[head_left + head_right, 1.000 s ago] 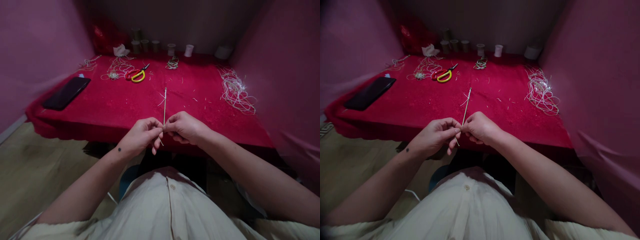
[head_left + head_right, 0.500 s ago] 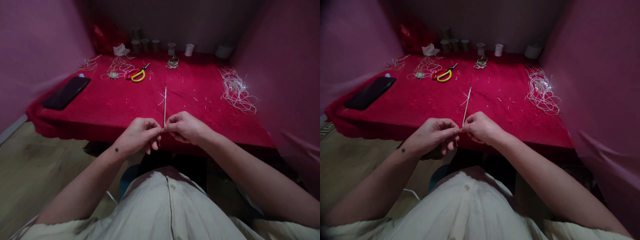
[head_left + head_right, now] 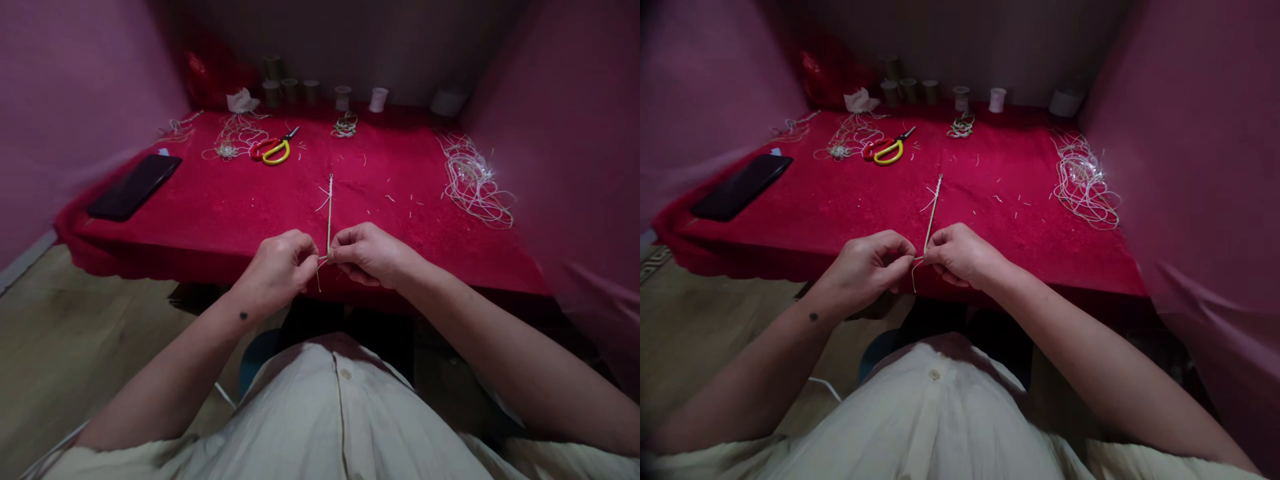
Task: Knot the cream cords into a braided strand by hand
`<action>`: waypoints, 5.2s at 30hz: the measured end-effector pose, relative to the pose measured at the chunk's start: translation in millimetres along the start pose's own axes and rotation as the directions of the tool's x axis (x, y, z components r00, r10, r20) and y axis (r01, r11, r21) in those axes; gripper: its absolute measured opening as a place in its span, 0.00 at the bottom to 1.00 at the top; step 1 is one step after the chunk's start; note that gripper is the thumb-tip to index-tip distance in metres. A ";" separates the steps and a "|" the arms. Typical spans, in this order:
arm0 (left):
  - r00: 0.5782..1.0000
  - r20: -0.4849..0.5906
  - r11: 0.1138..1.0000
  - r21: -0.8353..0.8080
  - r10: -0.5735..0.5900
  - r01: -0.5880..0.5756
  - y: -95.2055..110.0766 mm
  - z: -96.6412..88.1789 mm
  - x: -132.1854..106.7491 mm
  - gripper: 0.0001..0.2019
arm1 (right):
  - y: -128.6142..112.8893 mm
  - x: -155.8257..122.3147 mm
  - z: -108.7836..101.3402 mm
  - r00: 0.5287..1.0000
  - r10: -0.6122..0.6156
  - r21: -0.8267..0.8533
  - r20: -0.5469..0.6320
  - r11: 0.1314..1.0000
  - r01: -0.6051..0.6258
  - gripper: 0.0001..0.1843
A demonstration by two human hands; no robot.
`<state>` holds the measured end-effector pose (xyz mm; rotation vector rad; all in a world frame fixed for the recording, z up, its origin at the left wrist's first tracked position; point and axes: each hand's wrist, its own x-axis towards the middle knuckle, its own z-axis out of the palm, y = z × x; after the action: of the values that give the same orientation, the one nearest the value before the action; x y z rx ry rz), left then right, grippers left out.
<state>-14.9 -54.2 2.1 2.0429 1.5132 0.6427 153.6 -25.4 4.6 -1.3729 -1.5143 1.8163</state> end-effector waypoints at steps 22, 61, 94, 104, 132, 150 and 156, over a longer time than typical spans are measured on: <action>0.998 0.055 1.000 -0.015 -0.010 0.011 -1.3 -9.6 4.0 0.07 | 2.1 1.2 -3.2 0.999 -0.010 0.018 0.030 1.000 0.009 0.14; 0.974 0.226 0.975 -0.221 0.029 0.023 -6.3 -0.7 14.8 0.06 | 6.6 1.5 -8.2 0.995 -0.060 -0.023 0.077 0.998 0.062 0.12; 0.917 0.356 0.858 -0.400 -0.179 0.322 4.8 -5.2 3.7 0.02 | 1.6 -4.1 7.3 0.996 -0.057 -0.078 -0.073 0.996 0.052 0.13; 0.980 -0.126 0.980 0.146 0.156 -0.137 4.5 42.2 -28.3 0.08 | 6.7 -3.8 4.6 0.998 -0.045 -0.017 -0.051 0.999 0.045 0.11; 0.909 0.297 0.627 -0.658 -0.293 0.417 7.6 10.0 5.2 0.04 | -0.8 -7.8 0.7 1.000 0.002 -0.200 -0.026 0.980 -0.007 0.11; 0.905 0.291 0.646 -0.633 -0.311 0.426 7.1 14.2 8.0 0.07 | 14.1 -27.0 11.3 0.865 -0.440 -0.673 -0.239 0.717 0.179 0.08; 0.904 0.360 0.508 -0.747 -0.232 0.428 6.3 14.2 8.5 0.06 | 37.5 -39.5 36.1 0.833 -0.506 -0.618 -0.224 0.735 0.280 0.08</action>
<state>1.0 -49.3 -4.0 1.0136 1.1015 0.7421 149.9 -87.6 -15.3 -1.3789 -2.0126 0.7902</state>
